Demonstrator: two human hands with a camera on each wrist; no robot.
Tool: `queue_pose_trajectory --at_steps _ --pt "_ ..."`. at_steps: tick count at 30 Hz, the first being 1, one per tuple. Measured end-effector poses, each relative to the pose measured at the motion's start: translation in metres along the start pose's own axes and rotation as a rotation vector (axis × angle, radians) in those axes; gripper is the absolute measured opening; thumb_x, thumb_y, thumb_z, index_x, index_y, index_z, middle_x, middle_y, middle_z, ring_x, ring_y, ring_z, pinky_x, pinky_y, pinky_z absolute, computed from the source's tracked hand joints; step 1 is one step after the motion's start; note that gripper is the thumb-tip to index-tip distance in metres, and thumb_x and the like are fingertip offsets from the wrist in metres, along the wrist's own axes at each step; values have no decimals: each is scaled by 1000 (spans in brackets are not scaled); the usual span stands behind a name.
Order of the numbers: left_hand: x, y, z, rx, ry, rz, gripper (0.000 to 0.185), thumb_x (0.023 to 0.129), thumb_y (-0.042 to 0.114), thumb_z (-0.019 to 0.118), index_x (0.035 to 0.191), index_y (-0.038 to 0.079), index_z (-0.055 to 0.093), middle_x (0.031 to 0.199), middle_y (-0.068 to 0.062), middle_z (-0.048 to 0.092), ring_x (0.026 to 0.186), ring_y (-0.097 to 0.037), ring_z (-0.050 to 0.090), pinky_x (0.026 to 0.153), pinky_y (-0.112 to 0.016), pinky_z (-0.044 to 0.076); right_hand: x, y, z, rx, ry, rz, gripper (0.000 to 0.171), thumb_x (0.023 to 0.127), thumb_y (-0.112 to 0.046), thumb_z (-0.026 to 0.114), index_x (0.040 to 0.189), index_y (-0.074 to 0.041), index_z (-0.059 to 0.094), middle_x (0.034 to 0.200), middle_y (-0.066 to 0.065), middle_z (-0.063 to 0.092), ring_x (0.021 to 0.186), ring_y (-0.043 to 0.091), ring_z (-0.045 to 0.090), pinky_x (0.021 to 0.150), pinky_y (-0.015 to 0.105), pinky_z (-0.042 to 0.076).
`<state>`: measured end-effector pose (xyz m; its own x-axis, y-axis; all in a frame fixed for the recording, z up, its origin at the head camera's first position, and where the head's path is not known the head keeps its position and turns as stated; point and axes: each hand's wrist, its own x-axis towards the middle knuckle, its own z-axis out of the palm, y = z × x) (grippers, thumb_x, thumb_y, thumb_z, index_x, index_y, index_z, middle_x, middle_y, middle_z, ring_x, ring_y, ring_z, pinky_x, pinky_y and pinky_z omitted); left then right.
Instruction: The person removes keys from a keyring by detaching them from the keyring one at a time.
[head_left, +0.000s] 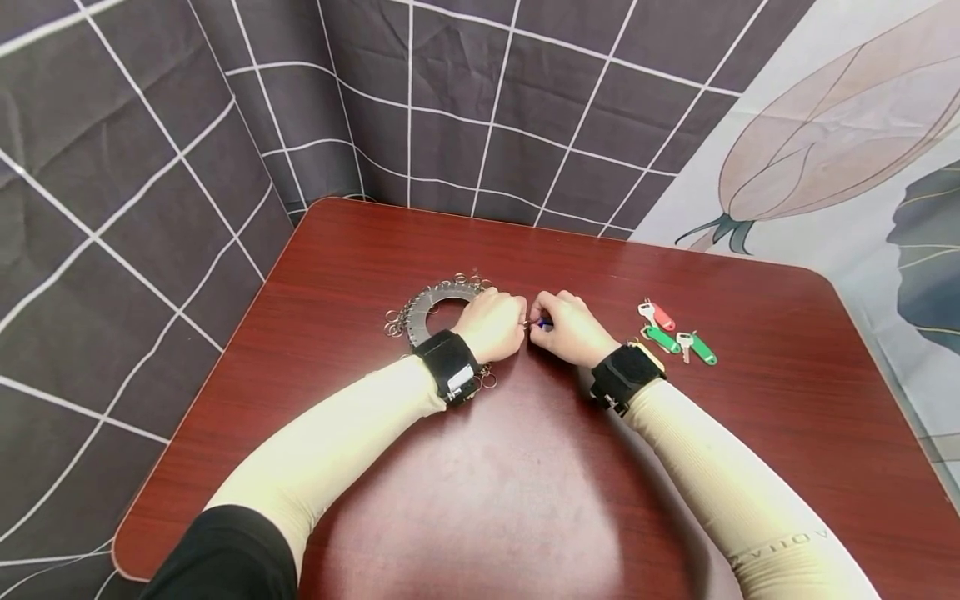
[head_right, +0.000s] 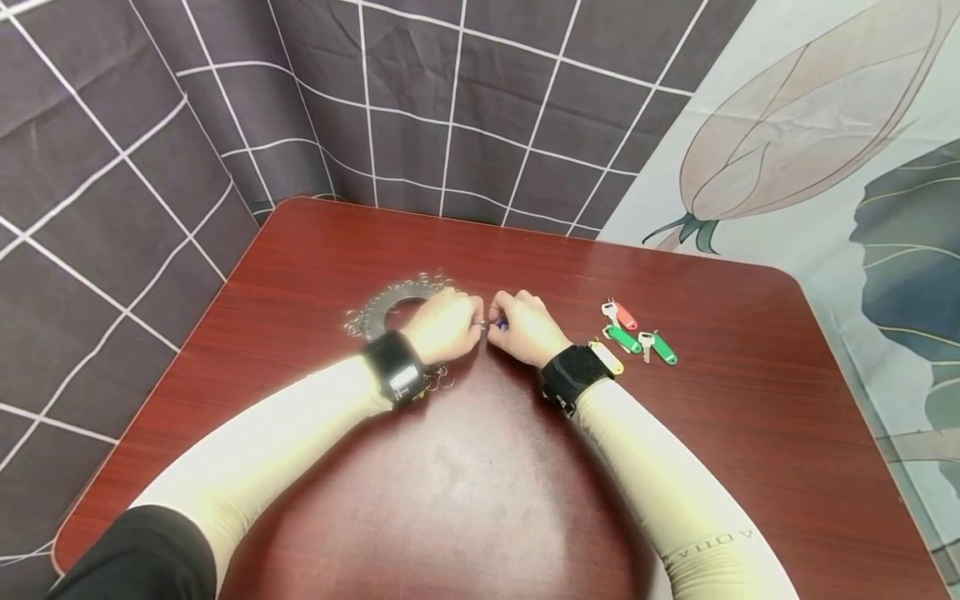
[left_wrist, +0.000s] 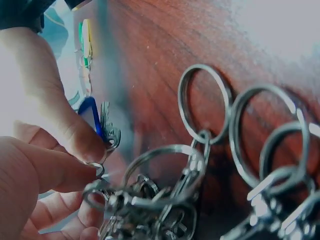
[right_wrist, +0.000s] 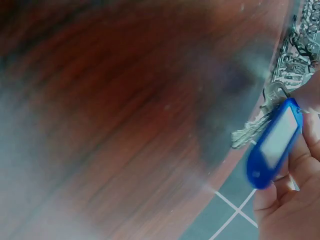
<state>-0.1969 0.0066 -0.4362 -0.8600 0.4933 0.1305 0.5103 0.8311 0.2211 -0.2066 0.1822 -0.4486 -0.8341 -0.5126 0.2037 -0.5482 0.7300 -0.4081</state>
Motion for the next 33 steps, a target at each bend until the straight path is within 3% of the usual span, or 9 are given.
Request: queue_pose_trajectory --at_steps 5,10,16,25,33 --pt "-1 -5 -7 -72 30 -12 8 86 17 57 78 18 58 71 4 59 74 -21 58 63 -34 47 2 -3 -2 55 -18 30 13 76 -10 65 89 -12 63 70 -4 60 72 17 52 77 37 39" --pt "-6 -11 -18 -197 26 -32 6 86 14 56 80 16 58 69 4 59 70 -16 58 61 -31 46 1 -13 -9 207 -85 138 9 82 -9 62 89 -7 67 61 -3 61 61 14 58 63 31 46" --pt "-12 -23 -16 -368 19 -69 5 88 17 58 83 18 57 73 4 58 69 -12 56 63 -27 45 -5 -20 -6 306 -75 205 7 87 -14 60 92 -14 63 61 1 62 55 14 59 63 31 45" --pt "-23 -34 -16 -501 37 -95 5 88 18 62 89 15 58 81 2 60 75 -11 57 68 -26 47 -4 -23 0 371 -33 162 7 90 -16 63 97 -16 62 80 -1 61 67 14 57 66 29 45" --pt "-26 -36 -14 -506 51 -82 7 88 18 61 94 15 61 84 3 61 78 -10 57 71 -25 47 -5 -26 -3 426 -31 126 8 92 -17 67 97 -12 65 84 -1 65 78 13 59 68 27 45"
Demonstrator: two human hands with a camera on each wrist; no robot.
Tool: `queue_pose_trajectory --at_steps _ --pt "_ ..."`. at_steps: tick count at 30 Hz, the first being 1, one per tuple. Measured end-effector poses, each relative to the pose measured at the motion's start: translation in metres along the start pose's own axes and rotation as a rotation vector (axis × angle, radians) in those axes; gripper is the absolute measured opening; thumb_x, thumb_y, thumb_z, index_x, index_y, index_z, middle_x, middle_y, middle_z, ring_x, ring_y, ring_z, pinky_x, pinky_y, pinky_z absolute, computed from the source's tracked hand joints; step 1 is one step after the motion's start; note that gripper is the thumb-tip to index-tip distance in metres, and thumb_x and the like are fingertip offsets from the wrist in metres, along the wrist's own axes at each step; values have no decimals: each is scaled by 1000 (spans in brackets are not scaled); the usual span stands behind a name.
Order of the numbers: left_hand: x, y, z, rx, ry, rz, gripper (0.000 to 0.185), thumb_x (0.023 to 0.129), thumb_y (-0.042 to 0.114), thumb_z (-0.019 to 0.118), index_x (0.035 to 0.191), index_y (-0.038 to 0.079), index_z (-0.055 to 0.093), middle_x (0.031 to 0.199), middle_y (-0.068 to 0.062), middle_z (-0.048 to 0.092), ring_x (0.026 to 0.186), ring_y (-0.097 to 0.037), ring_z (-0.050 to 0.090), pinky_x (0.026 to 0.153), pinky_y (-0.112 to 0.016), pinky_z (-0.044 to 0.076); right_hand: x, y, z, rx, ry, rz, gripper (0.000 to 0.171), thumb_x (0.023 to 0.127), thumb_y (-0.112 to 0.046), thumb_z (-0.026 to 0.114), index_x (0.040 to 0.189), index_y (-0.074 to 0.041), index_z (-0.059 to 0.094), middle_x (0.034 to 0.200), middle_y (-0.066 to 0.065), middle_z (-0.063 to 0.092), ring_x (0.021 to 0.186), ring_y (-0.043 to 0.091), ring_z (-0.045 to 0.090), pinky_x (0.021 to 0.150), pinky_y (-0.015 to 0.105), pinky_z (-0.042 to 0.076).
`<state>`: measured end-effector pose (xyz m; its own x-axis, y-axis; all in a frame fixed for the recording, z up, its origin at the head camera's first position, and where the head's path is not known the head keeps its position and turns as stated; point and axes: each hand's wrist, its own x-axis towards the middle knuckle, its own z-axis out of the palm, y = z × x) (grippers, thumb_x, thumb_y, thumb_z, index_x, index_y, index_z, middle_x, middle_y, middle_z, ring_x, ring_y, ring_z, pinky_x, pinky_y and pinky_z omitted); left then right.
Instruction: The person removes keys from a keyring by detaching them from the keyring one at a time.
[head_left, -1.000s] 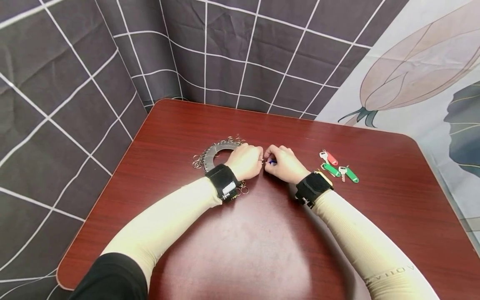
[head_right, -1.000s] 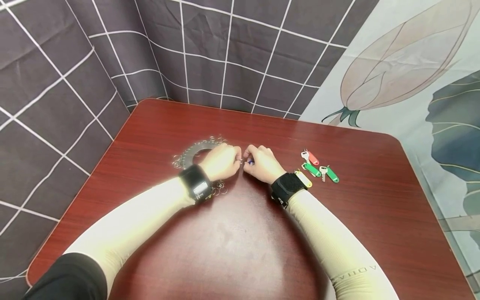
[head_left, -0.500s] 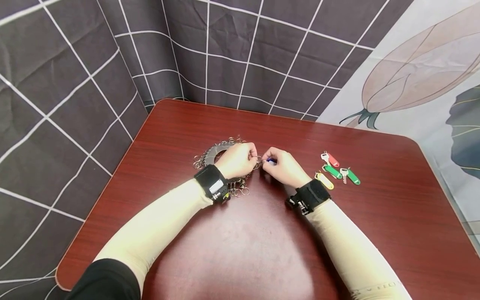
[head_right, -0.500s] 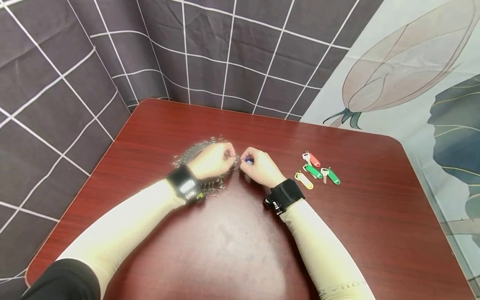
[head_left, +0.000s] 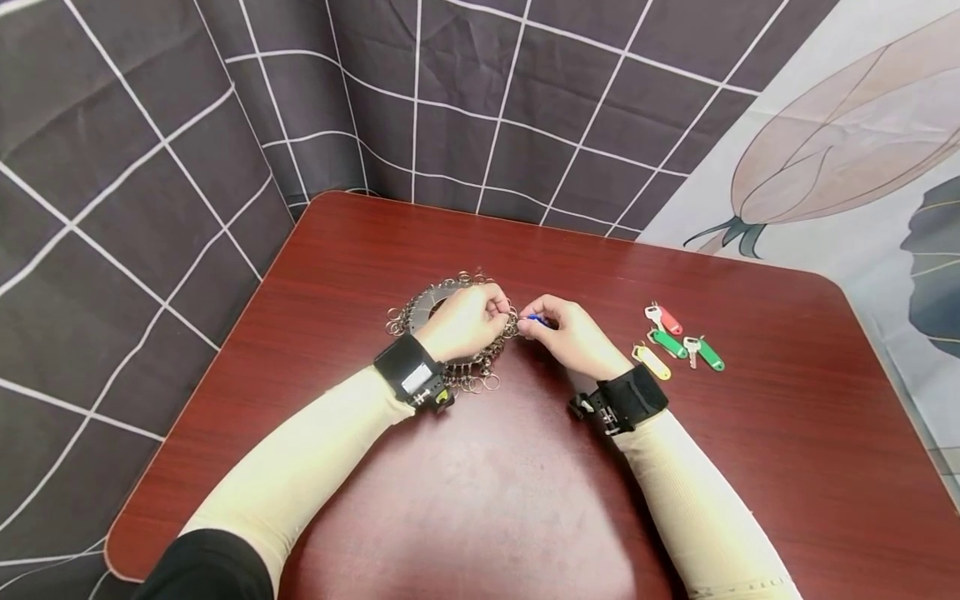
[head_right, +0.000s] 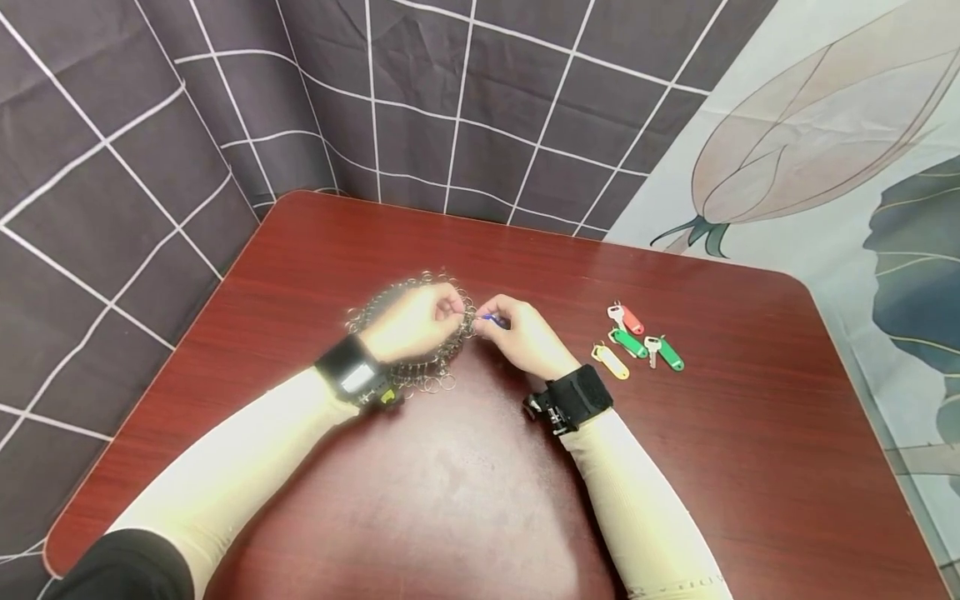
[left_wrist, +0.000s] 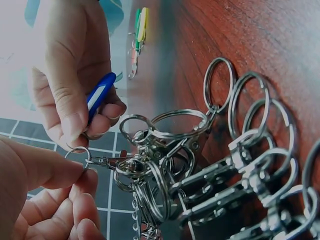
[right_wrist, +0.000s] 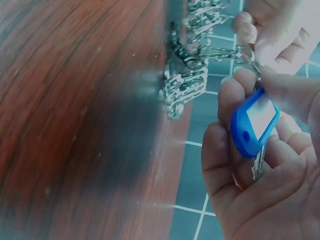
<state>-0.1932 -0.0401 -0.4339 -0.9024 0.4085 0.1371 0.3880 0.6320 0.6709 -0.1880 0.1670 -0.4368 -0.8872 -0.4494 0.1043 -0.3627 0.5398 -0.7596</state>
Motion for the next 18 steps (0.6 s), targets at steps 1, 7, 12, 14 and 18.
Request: queue_pose_trajectory --at_steps 1,7,12,14,18 --pt "0 0 0 1 2 1 8 88 18 61 95 14 61 84 3 61 78 -10 57 71 -25 47 0 0 0 10 2 -2 8 93 -17 66 98 -11 65 84 -1 65 79 14 60 69 27 46" --pt "-2 2 2 -5 8 14 9 89 15 60 97 12 62 84 2 61 78 -10 57 70 -25 47 -2 -1 3 14 37 20 7 95 -14 63 99 -9 65 83 6 65 76 16 59 66 29 45" --pt "-5 4 6 1 13 24 12 91 14 56 102 12 63 88 3 63 78 -9 57 69 -25 47 -3 1 4 -8 56 40 7 96 -13 61 98 -9 65 81 9 65 72 16 58 61 27 44" --pt "-6 5 6 3 17 21 14 92 14 55 103 12 64 90 3 64 78 -10 58 69 -25 47 -3 1 5 -21 67 39 6 96 -13 60 96 -9 65 78 7 63 69 16 57 59 27 43" --pt "-7 5 7 17 25 14 15 93 15 55 104 11 65 91 2 65 79 -10 58 69 -26 47 -4 4 7 -22 87 18 7 96 -17 61 95 -10 65 73 3 59 65 15 55 57 27 41"
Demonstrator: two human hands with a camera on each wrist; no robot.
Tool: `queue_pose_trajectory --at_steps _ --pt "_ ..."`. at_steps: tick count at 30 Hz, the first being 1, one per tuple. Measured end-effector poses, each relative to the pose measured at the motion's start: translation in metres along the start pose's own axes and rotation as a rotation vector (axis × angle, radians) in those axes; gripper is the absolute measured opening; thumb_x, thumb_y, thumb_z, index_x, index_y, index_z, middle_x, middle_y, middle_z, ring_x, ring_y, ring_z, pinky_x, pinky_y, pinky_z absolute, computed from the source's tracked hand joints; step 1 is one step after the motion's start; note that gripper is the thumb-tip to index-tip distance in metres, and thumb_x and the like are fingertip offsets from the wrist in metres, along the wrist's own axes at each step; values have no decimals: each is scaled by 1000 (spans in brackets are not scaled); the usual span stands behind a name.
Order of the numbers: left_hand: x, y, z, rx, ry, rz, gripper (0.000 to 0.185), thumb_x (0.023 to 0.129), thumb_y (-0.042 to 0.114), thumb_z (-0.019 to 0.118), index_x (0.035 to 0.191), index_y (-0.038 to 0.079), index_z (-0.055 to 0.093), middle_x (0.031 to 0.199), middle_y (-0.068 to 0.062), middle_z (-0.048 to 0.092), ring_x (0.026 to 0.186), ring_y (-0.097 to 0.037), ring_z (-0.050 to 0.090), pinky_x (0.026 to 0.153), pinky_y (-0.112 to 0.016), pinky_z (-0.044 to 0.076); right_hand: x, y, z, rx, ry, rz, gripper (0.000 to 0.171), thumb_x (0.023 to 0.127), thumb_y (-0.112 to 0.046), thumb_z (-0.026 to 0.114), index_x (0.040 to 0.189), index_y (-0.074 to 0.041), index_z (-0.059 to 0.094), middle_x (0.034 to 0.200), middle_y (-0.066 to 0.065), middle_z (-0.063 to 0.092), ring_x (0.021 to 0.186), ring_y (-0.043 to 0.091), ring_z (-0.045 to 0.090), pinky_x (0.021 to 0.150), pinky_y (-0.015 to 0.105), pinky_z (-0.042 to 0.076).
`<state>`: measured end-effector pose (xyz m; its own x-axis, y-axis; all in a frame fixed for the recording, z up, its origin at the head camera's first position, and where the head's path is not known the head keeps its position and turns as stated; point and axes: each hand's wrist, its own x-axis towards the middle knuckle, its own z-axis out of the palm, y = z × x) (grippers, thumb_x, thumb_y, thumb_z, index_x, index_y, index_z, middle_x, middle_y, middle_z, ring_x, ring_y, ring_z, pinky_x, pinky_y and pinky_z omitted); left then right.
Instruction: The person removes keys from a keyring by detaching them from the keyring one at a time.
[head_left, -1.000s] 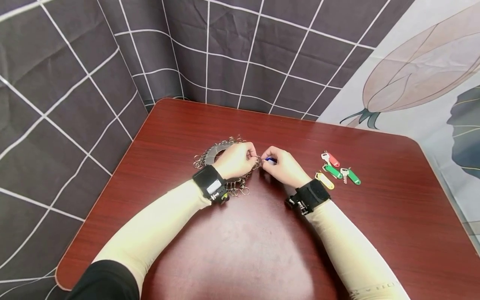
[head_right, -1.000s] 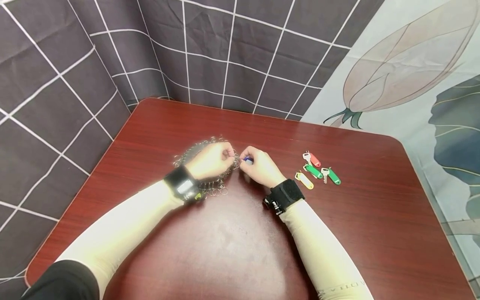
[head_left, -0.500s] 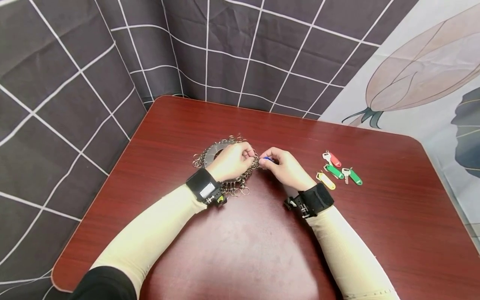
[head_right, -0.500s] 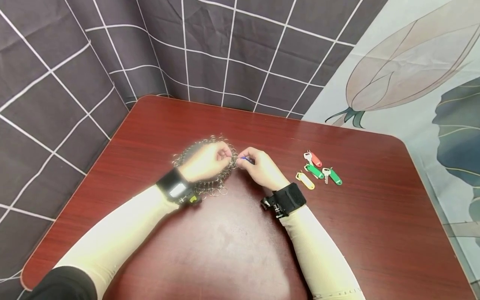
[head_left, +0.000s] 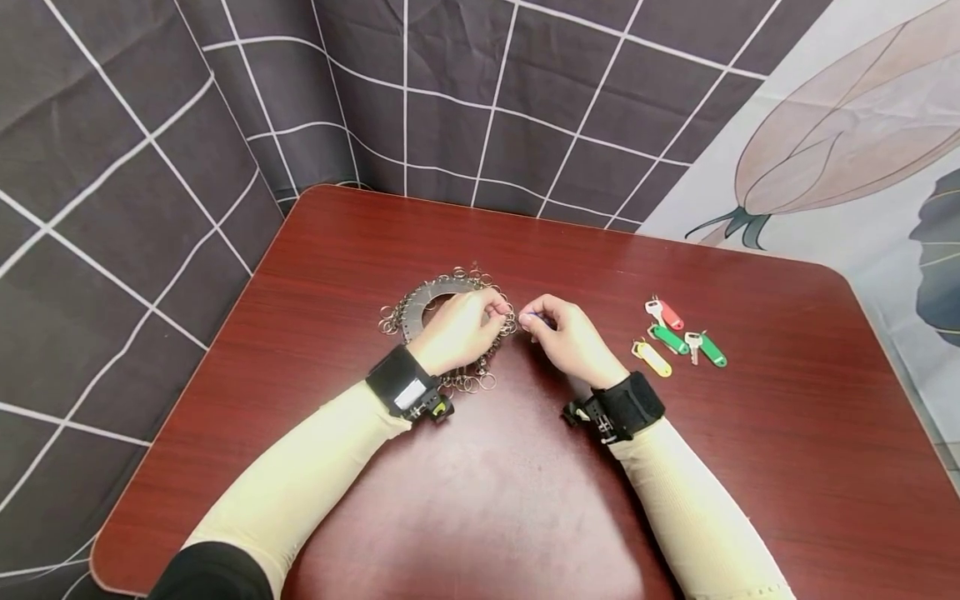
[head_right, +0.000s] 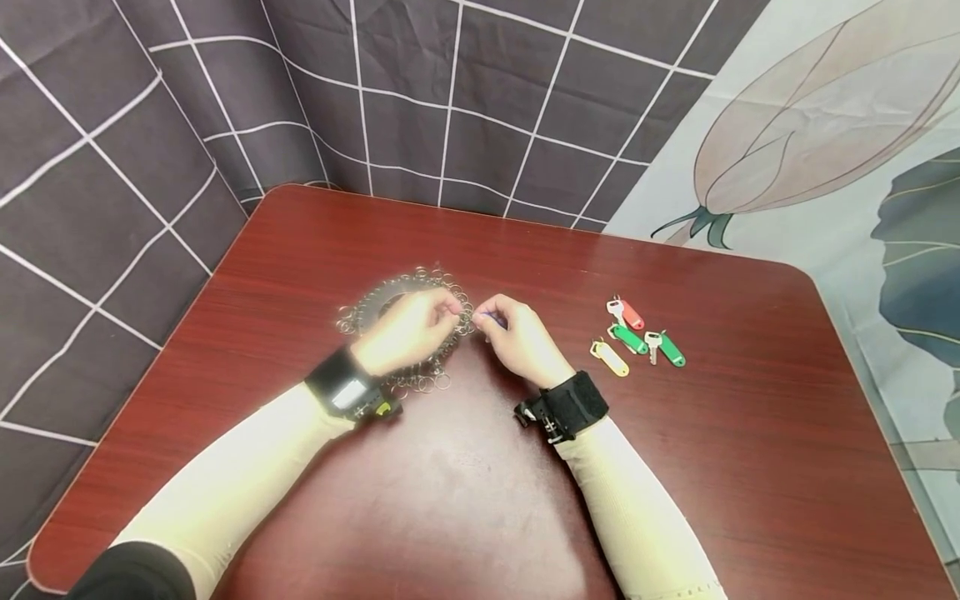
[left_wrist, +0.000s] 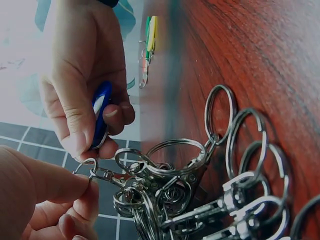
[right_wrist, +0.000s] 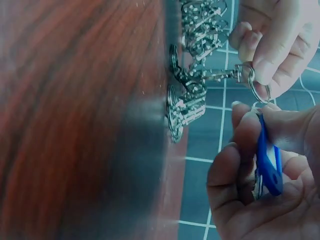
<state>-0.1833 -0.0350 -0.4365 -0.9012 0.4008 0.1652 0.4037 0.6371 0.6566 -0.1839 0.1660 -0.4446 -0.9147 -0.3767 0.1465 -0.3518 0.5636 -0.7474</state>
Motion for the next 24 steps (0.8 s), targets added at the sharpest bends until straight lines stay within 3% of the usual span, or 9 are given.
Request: queue_pose_trajectory --at_steps 7,14,24 --pt "0 -3 2 19 44 18 13 92 14 58 101 12 67 91 1 66 77 -10 59 68 -26 48 0 3 3 59 7 -19 5 96 -17 61 96 -13 64 72 1 57 62 15 52 53 26 39" --pt "0 -4 3 36 33 -7 19 96 18 57 107 13 71 100 0 68 78 -10 58 68 -27 47 0 3 4 84 7 -24 7 96 -14 60 96 -9 63 73 5 58 62 16 53 54 26 40" --pt "-1 -5 6 -43 -22 -6 6 91 20 63 94 15 66 81 7 61 72 -6 56 66 -23 46 1 4 5 72 28 -9 6 97 -11 56 96 -11 61 72 3 57 63 15 54 58 27 42"
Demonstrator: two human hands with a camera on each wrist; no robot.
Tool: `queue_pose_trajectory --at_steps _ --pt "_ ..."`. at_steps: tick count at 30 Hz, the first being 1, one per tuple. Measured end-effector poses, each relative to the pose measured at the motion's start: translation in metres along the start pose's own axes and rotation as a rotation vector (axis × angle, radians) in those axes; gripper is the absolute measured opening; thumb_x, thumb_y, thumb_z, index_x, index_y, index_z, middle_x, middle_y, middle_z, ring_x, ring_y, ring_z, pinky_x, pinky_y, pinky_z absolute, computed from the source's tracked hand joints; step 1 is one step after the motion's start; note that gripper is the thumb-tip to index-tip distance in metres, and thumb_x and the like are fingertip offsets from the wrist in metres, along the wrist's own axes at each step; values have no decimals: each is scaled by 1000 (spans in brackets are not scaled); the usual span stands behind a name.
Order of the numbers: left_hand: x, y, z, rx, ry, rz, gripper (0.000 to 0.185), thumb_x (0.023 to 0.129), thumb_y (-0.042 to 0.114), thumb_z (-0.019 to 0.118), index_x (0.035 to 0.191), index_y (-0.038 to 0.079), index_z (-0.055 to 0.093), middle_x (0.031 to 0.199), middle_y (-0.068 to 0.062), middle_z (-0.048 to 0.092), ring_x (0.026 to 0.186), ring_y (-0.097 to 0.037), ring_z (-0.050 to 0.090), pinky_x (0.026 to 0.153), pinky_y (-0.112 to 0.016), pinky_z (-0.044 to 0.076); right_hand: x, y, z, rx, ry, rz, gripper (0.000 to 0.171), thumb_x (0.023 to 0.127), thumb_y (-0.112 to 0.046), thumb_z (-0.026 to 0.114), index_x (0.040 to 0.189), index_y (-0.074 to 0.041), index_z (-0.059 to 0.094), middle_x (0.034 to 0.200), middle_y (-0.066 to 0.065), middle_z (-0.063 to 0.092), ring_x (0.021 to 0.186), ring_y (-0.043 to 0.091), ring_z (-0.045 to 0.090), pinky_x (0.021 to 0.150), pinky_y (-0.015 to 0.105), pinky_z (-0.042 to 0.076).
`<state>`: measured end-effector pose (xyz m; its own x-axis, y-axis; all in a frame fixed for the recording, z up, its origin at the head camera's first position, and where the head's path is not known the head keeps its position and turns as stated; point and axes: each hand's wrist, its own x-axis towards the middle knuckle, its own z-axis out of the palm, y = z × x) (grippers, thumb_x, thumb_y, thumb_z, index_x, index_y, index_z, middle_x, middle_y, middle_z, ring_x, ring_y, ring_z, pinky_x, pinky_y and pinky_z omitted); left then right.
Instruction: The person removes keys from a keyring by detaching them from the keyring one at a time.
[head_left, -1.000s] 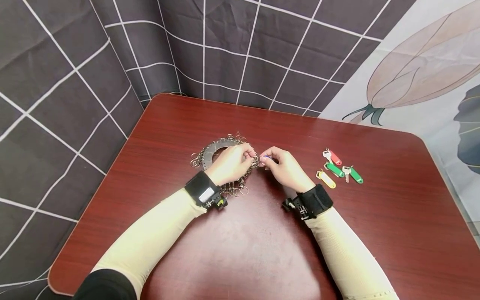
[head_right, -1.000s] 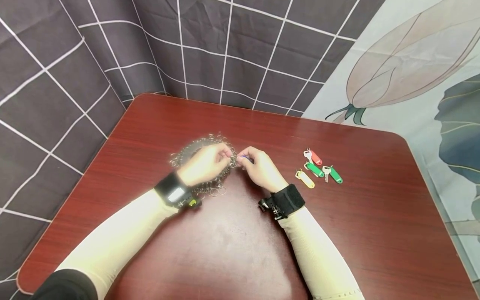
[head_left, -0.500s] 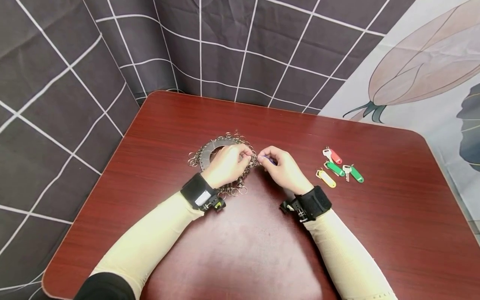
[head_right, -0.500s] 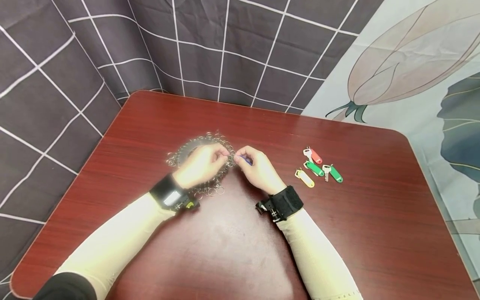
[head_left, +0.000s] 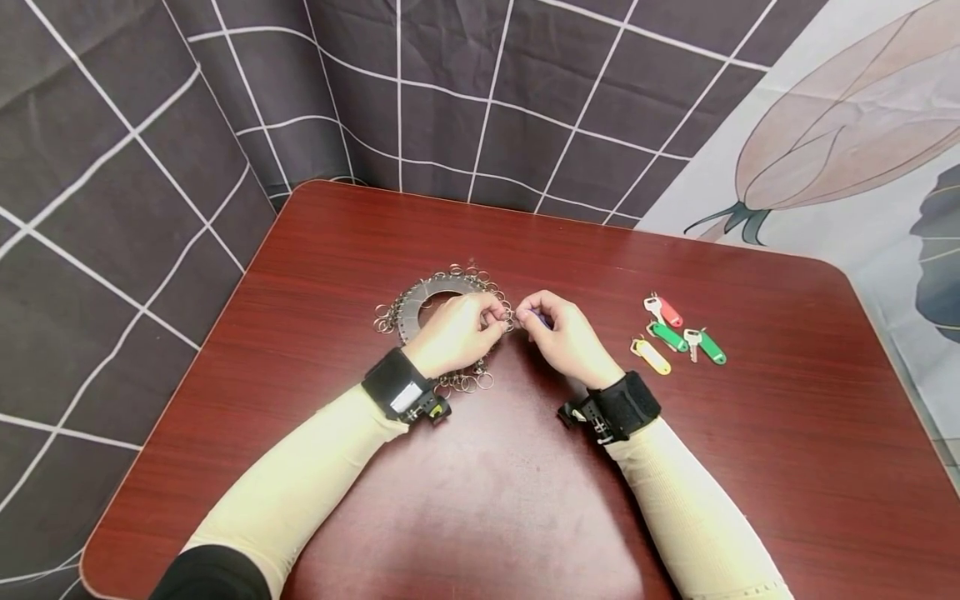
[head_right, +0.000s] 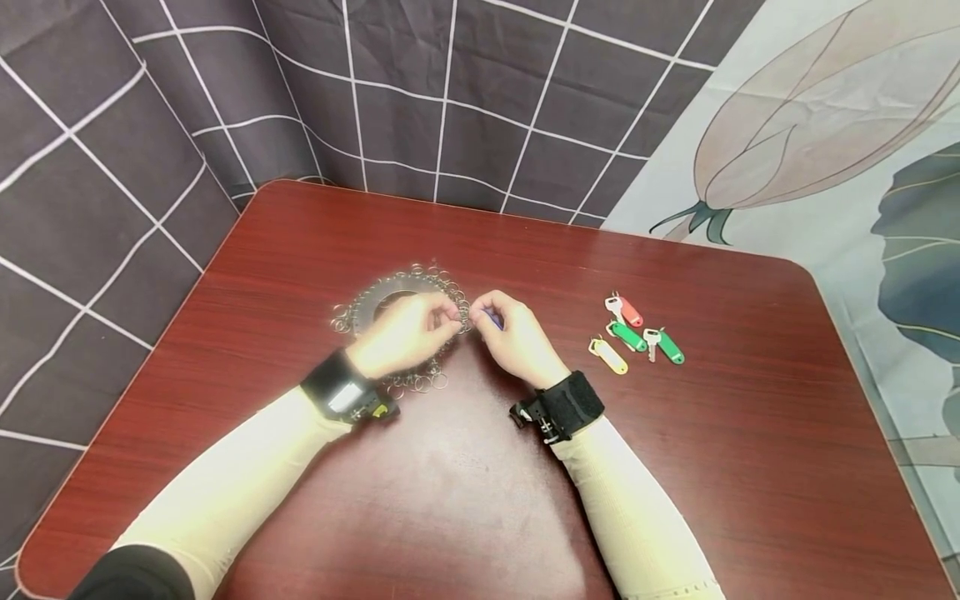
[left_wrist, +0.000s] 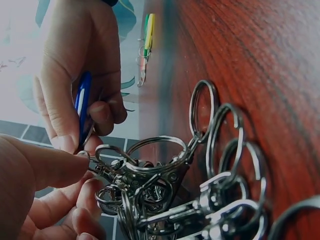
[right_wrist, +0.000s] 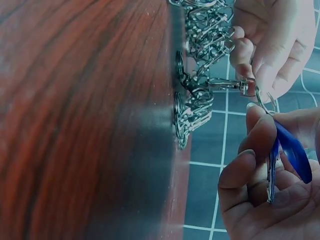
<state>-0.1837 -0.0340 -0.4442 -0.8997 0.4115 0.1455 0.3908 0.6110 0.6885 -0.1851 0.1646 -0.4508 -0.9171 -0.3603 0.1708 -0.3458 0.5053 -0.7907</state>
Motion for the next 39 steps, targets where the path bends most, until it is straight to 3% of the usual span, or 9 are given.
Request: queue_pose_trajectory --at_steps 4,11,17,30,39 --pt "-1 -2 2 -22 7 -3 4 91 19 63 93 16 62 80 6 61 73 -7 57 67 -23 47 0 2 3 53 7 -4 4 97 -12 58 99 -10 60 76 10 60 64 22 56 58 27 43" --pt "-2 -8 7 -57 100 -7 4 93 15 58 94 13 61 81 4 60 74 -9 57 67 -25 47 0 1 8 147 22 -11 8 95 -5 60 100 0 57 80 23 59 66 38 55 59 24 44" --pt "-1 -7 7 -70 133 2 4 91 11 58 95 12 59 80 2 59 74 -10 57 67 -26 47 -4 -21 5 161 16 -42 5 94 1 57 96 6 56 78 27 56 66 45 53 57 23 43" --pt "1 -3 7 -63 135 35 5 96 9 55 97 9 60 85 0 59 74 -14 55 68 -28 46 -5 -34 0 154 -8 -41 5 96 1 53 94 6 53 75 30 55 64 46 53 55 22 41" --pt "2 -1 7 -75 127 69 6 97 8 55 97 8 61 86 -1 60 76 -14 54 69 -28 44 -6 -41 -5 141 -15 15 5 96 2 53 92 6 53 71 23 54 60 43 51 50 22 39"
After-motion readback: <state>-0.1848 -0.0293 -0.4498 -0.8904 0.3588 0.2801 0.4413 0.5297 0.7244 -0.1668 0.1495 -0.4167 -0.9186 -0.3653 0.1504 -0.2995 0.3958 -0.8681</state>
